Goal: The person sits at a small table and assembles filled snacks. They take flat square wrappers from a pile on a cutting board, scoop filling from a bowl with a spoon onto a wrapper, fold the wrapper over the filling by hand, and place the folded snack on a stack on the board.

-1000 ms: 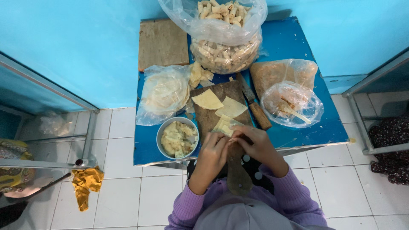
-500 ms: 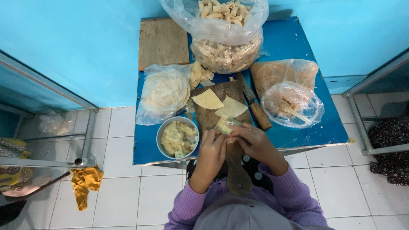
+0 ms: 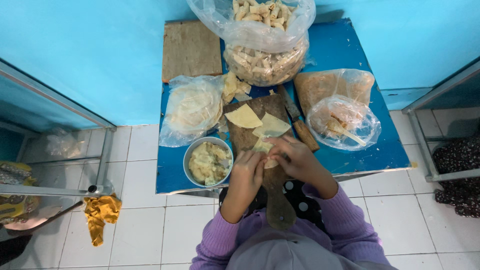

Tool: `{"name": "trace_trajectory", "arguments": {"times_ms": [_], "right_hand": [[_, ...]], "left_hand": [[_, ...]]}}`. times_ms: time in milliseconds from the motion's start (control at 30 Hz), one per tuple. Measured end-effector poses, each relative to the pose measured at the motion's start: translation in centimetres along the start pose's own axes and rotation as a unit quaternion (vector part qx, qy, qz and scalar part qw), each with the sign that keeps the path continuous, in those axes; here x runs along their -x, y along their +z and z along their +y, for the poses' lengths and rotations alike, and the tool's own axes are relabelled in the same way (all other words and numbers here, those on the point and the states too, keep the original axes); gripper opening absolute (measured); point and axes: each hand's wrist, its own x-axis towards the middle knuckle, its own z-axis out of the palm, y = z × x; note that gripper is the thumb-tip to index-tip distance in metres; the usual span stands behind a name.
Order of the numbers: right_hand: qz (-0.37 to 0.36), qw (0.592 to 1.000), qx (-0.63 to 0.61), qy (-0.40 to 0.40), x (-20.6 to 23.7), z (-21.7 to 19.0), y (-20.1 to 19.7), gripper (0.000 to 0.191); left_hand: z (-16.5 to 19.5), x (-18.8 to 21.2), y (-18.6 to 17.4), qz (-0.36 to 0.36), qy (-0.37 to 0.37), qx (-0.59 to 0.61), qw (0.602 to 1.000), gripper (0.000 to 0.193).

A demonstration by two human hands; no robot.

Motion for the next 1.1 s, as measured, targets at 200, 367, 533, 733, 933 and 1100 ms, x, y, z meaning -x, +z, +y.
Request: {"name": "trace_trajectory", "arguments": {"times_ms": [200,367,533,733,933,1100], "right_hand": [[0.079,0.981,0.147,-0.099,0.4,-0.1,1.0,0.047],[0.101,0.973,0.174,-0.113,0.9,-0.6,1.5,0.048],[0.086,0.965,0.225,-0.105,0.7,-1.0,1.9,0.046],[0.115,0.962,0.226,-0.097,0.6,-1.1,2.5,0.041],[0.082,0.955,0.275,-0.079,0.0,-1.2,2.9,0.043],[0.090,0.973,0.211,-0.038,-0.6,0.1,3.2,0.034]], "left_hand": [[0.5,-0.4,0.9,0.024,-0.013,-0.080,0.996,0.010],[0.3,-0.4,0.9,0.019,-0.015,-0.076,0.997,0.011],[0.3,0.1,0.7,0.019,-0.012,-0.075,0.997,0.012],[0.1,-0.2,1.3,0.042,-0.008,-0.121,0.992,0.009],[0.0,0.0,1.8,0.056,-0.021,-0.119,0.991,0.020],[0.2,0.4,1.7,0.051,-0.036,-0.112,0.992,0.058]]}}
